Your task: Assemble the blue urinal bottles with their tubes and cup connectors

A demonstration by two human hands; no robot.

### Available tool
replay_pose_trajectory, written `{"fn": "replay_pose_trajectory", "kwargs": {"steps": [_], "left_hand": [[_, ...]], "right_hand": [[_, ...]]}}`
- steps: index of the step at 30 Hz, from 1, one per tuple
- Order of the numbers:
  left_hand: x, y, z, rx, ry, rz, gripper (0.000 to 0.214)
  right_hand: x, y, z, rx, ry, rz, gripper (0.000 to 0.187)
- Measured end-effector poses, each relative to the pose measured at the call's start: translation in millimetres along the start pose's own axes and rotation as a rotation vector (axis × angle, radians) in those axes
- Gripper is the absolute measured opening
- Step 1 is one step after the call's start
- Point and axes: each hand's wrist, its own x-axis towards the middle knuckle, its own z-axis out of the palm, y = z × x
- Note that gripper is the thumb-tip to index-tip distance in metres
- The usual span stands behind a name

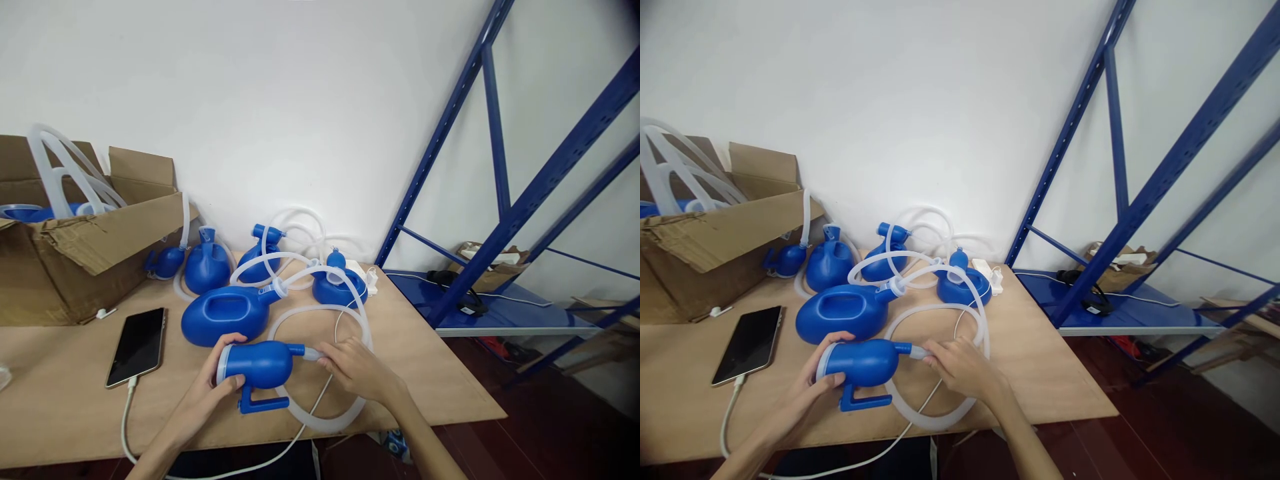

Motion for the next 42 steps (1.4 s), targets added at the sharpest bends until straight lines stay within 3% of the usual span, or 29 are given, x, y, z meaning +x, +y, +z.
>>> {"fn": "replay_pose_trajectory", "kwargs": {"steps": [7,13,20,26,33,36,39,42], "left_hand": [[6,3,2.8,0.087,0.001,-0.034,0.054],[10,19,-3.7,0.22,0.009,0.12,0.052],[8,26,-0.7,0.309,0.085,0.46,0.049],[10,22,8.1,0.35,0.052,0.736,0.047],[13,17,15.6,0.389,0.002,0.939,0.047],[16,15,15.3,0.402,-0.049,0.949,0.049],[24,17,13.3,0.411,-0.128,0.843,0.047],[33,22,11.7,0.38,-0.081,0.646,0.044]], "right_hand": [[4,-4,7,0.04,0.063,-0.045,0.037],[5,-14,-2,0.157,0.178,-0.045,0.036],[-1,-25,-17,0.396,0.307,-0.069,0.037],[-4,-30,-22,0.368,0.262,-0.052,0.04],[0,-31,-20,0.314,0.159,0.0,0.055],[1,-31,-15,0.219,0.086,0.046,0.057],[6,-31,-11,0.202,0.013,0.077,0.054],[10,-28,-12,0.305,0.119,0.103,0.051]]}}
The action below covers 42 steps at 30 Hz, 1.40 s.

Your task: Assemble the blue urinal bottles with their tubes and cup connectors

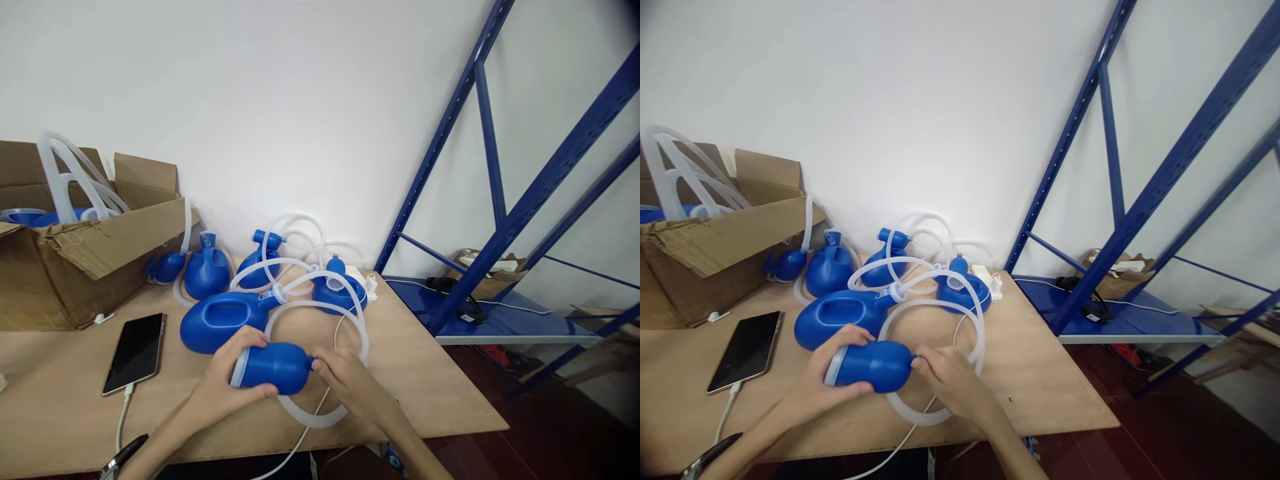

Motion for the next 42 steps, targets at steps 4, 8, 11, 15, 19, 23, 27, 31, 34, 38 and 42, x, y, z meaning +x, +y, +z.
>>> {"fn": "replay_pose_trajectory", "kwargs": {"steps": [4,8,11,15,19,23,27,31,34,38,42], "left_hand": [[3,-2,-2.2,-0.006,0.277,-0.3,0.048],[-3,2,-3.9,-0.039,0.345,-0.437,0.049],[-6,7,-2.5,-0.087,0.33,-0.458,0.049],[-9,9,3.0,-0.122,0.319,-0.458,0.047],[-14,7,6.0,-0.127,0.31,-0.467,0.047],[-17,4,4.4,-0.092,0.307,-0.471,0.048],[-19,-5,2.5,-0.03,0.281,-0.449,0.05],[-22,-13,0.6,-0.006,0.24,-0.439,0.052],[-23,-13,-1.6,-0.007,0.217,-0.453,0.053],[-25,-11,-2.9,-0.01,0.234,-0.452,0.05],[-27,-12,-2.9,0.006,0.257,-0.449,0.05]], "right_hand": [[-14,9,7,0.102,0.49,-0.052,0.045],[-39,24,48,0.502,0.956,0.153,0.042],[-39,31,80,0.93,0.737,0.465,0.059],[-17,36,89,1.399,0.681,0.535,0.08],[-4,42,79,1.607,0.82,0.413,0.068],[-4,45,83,1.639,0.871,0.429,0.053],[-6,39,88,1.596,0.894,0.435,0.051],[-4,32,89,1.612,0.951,0.428,0.055],[-1,29,91,1.641,1.003,0.426,0.055],[2,28,96,1.607,1.021,0.421,0.046],[3,28,98,1.667,1.046,0.421,0.055]]}}
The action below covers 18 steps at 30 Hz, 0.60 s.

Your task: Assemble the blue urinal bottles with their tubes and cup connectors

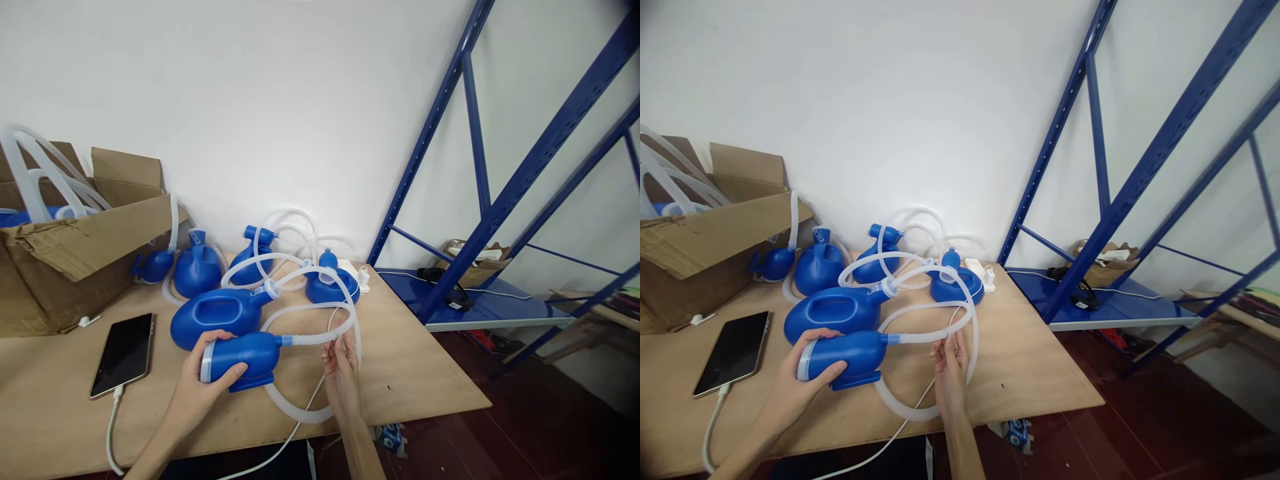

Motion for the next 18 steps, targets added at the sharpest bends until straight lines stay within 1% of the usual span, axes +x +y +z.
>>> {"fn": "replay_pose_trajectory", "kwargs": {"steps": [2,5,9,11,14,18], "left_hand": [[0,-2,-0.6,0.001,0.016,0.002,0.05],[2,-2,-1.8,-0.005,0.013,-0.009,0.05],[1,0,-2.2,-0.01,0.015,-0.02,0.051],[0,2,-1.6,-0.016,0.007,-0.031,0.051],[-1,4,0.0,-0.025,-0.003,-0.042,0.052],[0,1,1.4,-0.028,0.001,-0.034,0.052]], "right_hand": [[1,0,-2,0.0,-0.018,0.031,0.056],[3,2,-7,-0.025,-0.043,0.088,0.05],[2,4,-14,-0.028,0.001,0.17,0.049],[0,4,-14,-0.038,-0.003,0.209,0.051],[-5,2,-13,-0.032,-0.045,0.252,0.055],[-10,-1,-12,-0.058,-0.124,0.27,0.056]]}}
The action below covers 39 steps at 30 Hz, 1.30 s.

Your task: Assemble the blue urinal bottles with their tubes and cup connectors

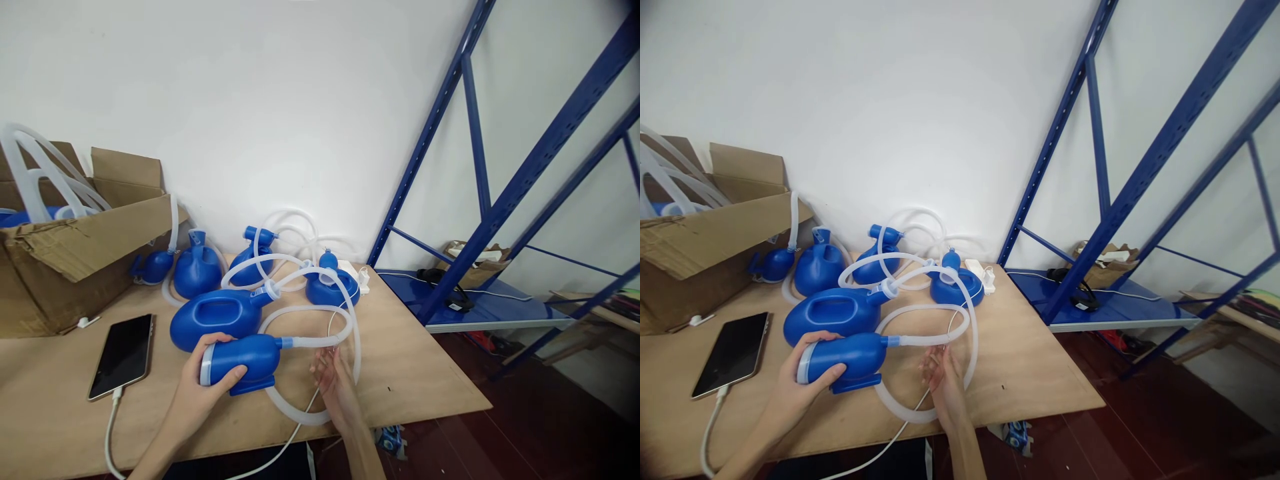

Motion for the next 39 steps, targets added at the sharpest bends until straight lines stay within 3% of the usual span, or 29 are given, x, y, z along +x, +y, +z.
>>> {"fn": "replay_pose_trajectory", "kwargs": {"steps": [10,16,21,32,39], "left_hand": [[0,2,-0.9,0.017,-0.015,0.002,0.052],[-3,3,0.2,0.04,-0.048,0.012,0.055],[-6,-3,5.1,0.02,-0.059,0.026,0.054],[-15,-2,14.0,0.049,-0.032,0.077,0.055],[-10,-2,11.4,0.066,-0.159,0.091,0.051]], "right_hand": [[9,13,-12,-0.147,-0.034,-0.171,0.05],[9,20,-15,-0.362,-0.096,-0.251,0.051],[4,21,-8,-0.432,-0.163,-0.258,0.055],[-10,12,26,-0.66,-0.17,-0.355,0.058],[-13,4,32,-0.702,-0.227,-0.317,0.057]]}}
